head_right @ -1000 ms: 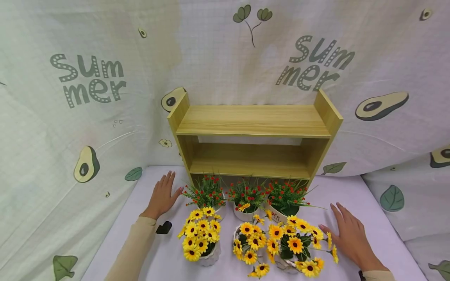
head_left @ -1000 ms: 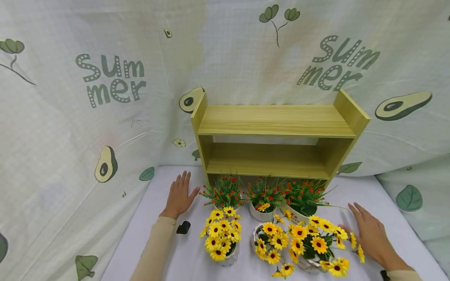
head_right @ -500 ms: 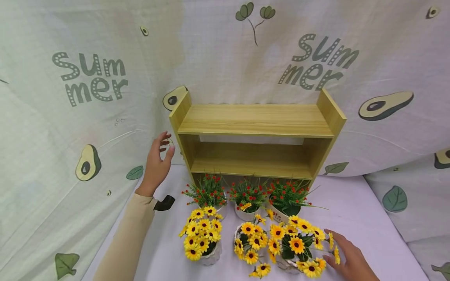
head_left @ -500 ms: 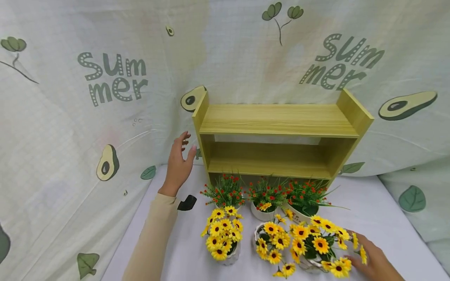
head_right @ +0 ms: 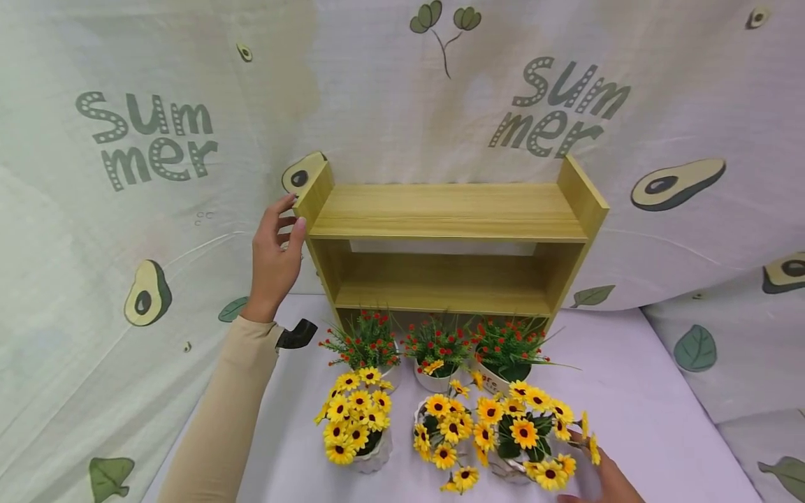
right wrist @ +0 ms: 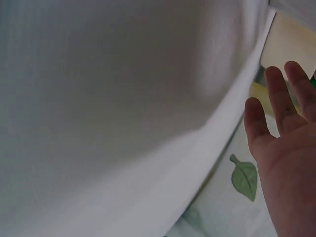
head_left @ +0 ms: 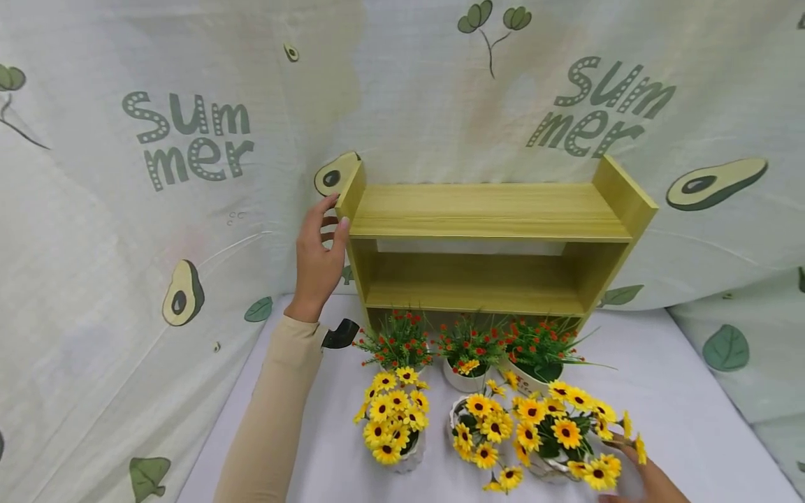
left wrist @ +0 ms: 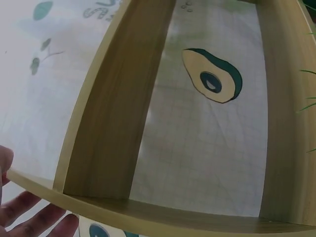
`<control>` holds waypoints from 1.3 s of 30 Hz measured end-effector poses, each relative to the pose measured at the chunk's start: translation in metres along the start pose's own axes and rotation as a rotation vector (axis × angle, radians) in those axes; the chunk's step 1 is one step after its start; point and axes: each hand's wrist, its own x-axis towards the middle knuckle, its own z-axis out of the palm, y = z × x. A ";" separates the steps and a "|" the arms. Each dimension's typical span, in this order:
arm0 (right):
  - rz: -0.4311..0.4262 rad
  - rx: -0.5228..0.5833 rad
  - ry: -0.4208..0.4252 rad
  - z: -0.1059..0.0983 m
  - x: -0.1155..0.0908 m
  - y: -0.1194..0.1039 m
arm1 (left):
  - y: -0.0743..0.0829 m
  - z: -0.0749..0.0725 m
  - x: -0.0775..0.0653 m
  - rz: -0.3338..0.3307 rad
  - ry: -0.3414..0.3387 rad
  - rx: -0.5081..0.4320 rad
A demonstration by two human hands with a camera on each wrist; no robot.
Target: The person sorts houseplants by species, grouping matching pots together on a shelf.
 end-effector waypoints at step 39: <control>0.221 0.243 0.099 0.027 -0.023 -0.079 | -0.022 0.019 0.000 0.023 0.127 0.038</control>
